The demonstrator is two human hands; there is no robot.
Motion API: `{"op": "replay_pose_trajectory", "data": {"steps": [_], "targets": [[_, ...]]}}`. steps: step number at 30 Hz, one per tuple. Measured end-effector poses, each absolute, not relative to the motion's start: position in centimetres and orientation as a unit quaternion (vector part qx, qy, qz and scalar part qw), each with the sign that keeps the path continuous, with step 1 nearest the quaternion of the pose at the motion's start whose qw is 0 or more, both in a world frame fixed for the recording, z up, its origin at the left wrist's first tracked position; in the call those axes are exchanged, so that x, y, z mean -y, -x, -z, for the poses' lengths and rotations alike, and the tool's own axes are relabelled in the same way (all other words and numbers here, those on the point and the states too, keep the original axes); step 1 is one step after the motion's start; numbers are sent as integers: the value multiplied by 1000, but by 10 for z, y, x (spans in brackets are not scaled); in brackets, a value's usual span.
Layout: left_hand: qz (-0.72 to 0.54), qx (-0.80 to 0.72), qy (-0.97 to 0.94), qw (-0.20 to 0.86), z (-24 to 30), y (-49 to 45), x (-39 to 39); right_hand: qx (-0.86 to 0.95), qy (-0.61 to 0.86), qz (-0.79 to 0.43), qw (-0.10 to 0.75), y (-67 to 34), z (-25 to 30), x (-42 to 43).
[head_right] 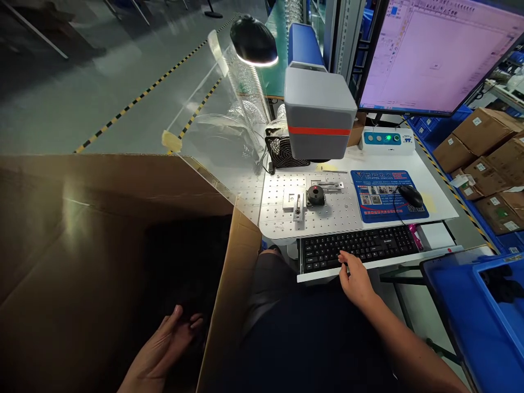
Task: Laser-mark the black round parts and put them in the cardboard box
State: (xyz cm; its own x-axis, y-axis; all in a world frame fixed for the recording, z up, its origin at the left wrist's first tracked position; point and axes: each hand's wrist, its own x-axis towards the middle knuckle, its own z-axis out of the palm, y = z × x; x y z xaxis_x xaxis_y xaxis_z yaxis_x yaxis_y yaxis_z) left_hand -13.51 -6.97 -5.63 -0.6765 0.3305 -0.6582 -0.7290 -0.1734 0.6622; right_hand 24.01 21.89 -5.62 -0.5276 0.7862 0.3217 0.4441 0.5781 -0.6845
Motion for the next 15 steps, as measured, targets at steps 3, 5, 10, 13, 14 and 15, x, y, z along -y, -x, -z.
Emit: {"op": "replay_pose_trajectory", "data": {"steps": [3,5,10,13,14,15], "targets": [[-745,-497,210,391,57,138,73,822,375,-269,334,-238,50,-226],[-757,-475,217,393,57,141,75,812,381,-271,350,-236,44,-233],[-768,-475,197,380,55,143,81,784,381,-297,389,-223,24,-253],[-758,-486,191,391,53,140,82,759,383,-342,400,-210,11,-265],[-754,-492,190,392,51,139,81,748,388,-356,403,-205,7,-270],[-748,-499,189,394,49,138,80,739,393,-366,406,-199,5,-275]]}}
